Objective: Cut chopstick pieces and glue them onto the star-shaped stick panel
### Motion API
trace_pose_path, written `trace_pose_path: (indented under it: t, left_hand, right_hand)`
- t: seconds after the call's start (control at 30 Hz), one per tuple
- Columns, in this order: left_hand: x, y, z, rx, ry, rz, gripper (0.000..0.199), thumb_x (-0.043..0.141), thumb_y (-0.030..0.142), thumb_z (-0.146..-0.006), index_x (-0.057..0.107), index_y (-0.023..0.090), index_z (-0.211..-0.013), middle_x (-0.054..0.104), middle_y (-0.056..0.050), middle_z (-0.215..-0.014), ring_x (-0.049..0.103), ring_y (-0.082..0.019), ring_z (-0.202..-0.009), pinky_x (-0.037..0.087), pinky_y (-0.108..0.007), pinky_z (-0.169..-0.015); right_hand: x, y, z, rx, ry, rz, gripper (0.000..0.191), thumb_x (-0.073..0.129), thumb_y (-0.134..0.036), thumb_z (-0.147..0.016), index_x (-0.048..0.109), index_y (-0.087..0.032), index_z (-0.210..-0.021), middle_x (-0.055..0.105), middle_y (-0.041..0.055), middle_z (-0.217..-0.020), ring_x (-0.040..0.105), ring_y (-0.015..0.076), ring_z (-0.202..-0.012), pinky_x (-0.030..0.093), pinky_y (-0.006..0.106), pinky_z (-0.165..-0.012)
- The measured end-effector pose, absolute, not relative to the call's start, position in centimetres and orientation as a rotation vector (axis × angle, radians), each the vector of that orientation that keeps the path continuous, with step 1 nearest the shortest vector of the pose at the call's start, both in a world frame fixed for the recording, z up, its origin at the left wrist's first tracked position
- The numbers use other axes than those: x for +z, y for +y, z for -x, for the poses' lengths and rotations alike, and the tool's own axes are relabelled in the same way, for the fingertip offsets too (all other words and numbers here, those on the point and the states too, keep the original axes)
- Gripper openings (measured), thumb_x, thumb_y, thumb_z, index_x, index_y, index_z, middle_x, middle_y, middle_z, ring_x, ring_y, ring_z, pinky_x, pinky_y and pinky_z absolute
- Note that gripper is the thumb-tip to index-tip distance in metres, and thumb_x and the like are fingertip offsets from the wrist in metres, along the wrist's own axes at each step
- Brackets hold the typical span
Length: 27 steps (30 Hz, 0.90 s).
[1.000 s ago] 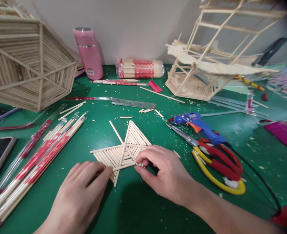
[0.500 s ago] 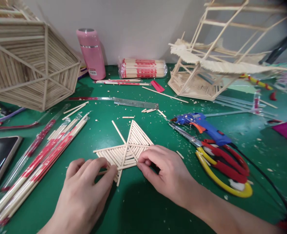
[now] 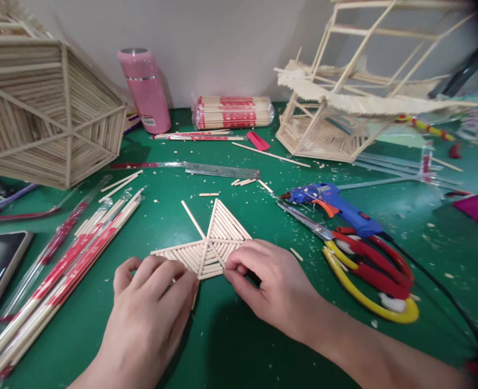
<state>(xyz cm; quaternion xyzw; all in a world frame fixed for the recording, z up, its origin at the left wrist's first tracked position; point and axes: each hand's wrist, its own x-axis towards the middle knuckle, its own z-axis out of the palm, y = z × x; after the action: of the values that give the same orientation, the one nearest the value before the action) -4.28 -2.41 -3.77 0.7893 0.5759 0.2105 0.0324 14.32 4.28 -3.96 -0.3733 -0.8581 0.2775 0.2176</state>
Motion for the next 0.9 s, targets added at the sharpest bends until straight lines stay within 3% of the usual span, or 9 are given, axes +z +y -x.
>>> trace_pose_path:
  t: [0.3,0.9]
  left_hand:
    - [-3.62,-1.82,4.73,0.567,1.65,-2.503,0.012,0.053,0.016,-0.081,0.056,0.024,-0.09,0.061,0.0,-0.08,0.053,-0.018,-0.074,0.03,-0.036,-0.072]
    - [-3.51,-1.55,4.3,0.581,1.695,-2.5,0.014,0.047,0.014,-0.083,0.058,0.022,-0.082,0.06,0.0,-0.072,0.052,-0.018,-0.07,0.029,-0.038,-0.072]
  right_hand:
    - [-3.86,4.05,-14.47,0.779,-2.4,1.033,0.012,0.048,-0.016,-0.083,0.053,-0.018,-0.072,0.053,-0.0021,-0.069,0.047,0.0108,-0.067,0.032,0.025,-0.061]
    - [-3.99,4.15,-14.5,0.801,-2.335,1.031,0.008,0.051,-0.015,-0.08,0.055,-0.018,-0.073,0.054,-0.0026,-0.068,0.048,0.0102,-0.065,0.036,0.024,-0.059]
